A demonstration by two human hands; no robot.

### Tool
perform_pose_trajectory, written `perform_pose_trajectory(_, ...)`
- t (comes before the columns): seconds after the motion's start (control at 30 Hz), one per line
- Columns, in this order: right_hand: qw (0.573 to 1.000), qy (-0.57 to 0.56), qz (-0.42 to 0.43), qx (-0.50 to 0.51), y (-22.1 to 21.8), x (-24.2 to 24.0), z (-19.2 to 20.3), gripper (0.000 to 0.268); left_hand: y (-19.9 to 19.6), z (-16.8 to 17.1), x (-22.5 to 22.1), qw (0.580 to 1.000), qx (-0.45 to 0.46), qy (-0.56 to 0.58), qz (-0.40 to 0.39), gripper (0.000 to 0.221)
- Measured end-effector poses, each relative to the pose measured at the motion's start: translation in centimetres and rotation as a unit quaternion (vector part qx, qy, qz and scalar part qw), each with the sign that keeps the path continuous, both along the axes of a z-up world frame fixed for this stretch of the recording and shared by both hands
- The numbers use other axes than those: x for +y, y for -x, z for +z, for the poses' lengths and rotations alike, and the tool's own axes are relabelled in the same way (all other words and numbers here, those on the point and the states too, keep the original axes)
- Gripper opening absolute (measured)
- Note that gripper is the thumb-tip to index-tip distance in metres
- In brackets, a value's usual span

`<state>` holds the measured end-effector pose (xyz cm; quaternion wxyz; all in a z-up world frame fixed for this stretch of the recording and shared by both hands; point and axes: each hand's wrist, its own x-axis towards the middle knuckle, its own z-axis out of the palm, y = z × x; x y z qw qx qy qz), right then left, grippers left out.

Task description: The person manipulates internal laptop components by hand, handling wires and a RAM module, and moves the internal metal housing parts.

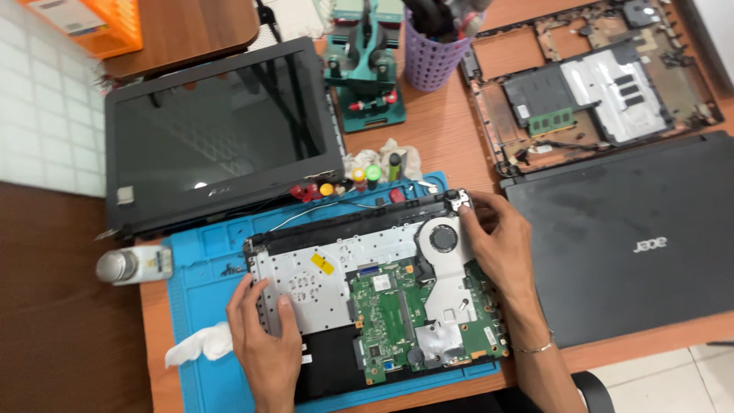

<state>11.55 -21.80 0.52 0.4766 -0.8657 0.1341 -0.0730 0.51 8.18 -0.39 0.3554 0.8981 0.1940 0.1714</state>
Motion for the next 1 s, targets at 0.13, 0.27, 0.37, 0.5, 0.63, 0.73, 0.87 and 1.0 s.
perform_pose_trajectory(0.13, 0.998, 0.053, 0.022, -0.025, 0.3, 0.4, 0.5, 0.033, -0.4, 0.0, 0.5, 1.000, 0.005, -0.008, 0.003, 0.032)
perform_pose_trajectory(0.27, 0.994, 0.091, 0.056, -0.017, 0.8, 0.7, 1.6, 0.045, -1.0, -0.3, 0.5, 0.998, 0.024, -0.062, -0.011, 0.032)
perform_pose_trajectory(0.37, 0.986, 0.126, 0.098, -0.042, 1.5, 0.8, 2.2, 0.056, -1.5, -0.4, 0.0, 0.994, -0.009, -0.094, -0.061, 0.033)
perform_pose_trajectory(0.5, 0.976, 0.140, 0.134, -0.096, 1.8, 0.8, 1.9, 0.063, -2.3, -0.4, -1.1, 0.982, -0.027, -0.139, -0.125, 0.036)
perform_pose_trajectory(0.63, 0.961, 0.156, 0.190, -0.129, 1.7, 1.0, 1.5, 0.065, -3.2, -0.3, -1.5, 0.981, -0.025, -0.142, -0.128, 0.037)
perform_pose_trajectory(0.73, 0.953, 0.179, 0.205, -0.134, 1.7, 1.0, 1.0, 0.063, -2.9, -0.5, -1.6, 0.983, -0.017, -0.141, -0.119, 0.037)
perform_pose_trajectory(0.87, 0.957, 0.167, 0.201, -0.124, 1.4, 1.0, 0.7, 0.061, -3.1, -0.4, -1.6, 0.983, -0.007, -0.139, -0.116, 0.037)
perform_pose_trajectory(1.0, 0.960, 0.159, 0.202, -0.109, 1.6, 0.9, 0.9, 0.056, -2.9, 0.2, -1.7, 0.985, 0.000, -0.126, -0.122, 0.038)
